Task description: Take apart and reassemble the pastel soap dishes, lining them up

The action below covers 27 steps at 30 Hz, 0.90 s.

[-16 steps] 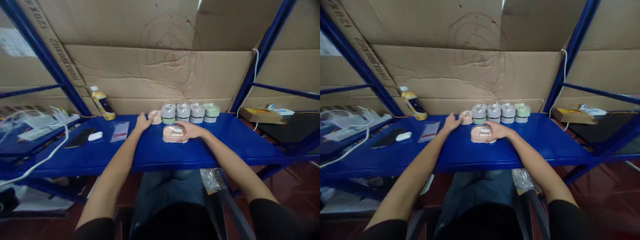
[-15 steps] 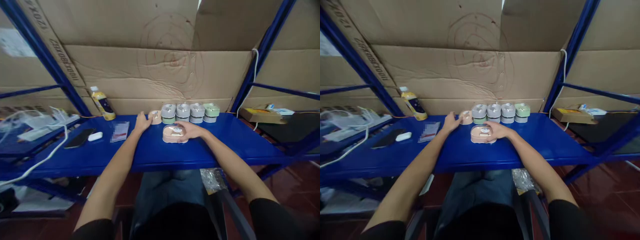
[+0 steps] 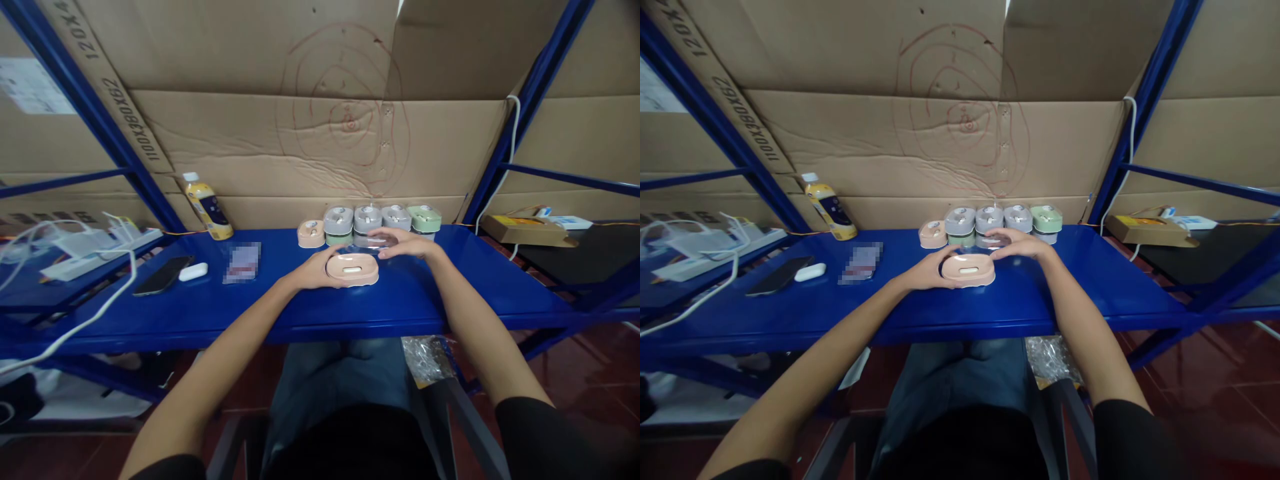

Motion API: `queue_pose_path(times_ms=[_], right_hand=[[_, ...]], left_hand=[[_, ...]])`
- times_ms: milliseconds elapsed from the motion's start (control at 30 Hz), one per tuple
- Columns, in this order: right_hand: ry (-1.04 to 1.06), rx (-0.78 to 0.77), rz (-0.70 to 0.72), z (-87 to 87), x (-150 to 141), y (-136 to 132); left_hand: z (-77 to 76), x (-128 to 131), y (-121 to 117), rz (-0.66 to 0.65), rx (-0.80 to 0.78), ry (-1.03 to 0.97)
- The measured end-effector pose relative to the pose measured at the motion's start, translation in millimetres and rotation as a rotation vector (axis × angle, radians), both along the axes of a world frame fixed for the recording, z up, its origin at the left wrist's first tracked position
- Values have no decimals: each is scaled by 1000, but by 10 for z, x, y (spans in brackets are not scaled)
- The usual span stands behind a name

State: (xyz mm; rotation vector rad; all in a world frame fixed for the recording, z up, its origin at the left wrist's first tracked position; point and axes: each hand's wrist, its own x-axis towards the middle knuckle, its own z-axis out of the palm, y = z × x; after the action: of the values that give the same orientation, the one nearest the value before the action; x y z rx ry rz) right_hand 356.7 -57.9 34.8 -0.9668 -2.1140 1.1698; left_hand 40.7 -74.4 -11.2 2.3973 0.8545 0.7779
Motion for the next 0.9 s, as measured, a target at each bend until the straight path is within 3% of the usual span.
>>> queue_pose_path(times_ms=[200,367,667,900], right_hand=[[-192,-41,-216,-36,226,69],[-319,95,-247,-36,251,81],[-578,140,-234,-23,346,102],[-685,180,-276,-95,280,123]], left_hand=[[31,-7,0,-44,113,107],[46,-113,76,34,65,31],[61,-770,222,359,28,40],[9,-737,247,404,54,133]])
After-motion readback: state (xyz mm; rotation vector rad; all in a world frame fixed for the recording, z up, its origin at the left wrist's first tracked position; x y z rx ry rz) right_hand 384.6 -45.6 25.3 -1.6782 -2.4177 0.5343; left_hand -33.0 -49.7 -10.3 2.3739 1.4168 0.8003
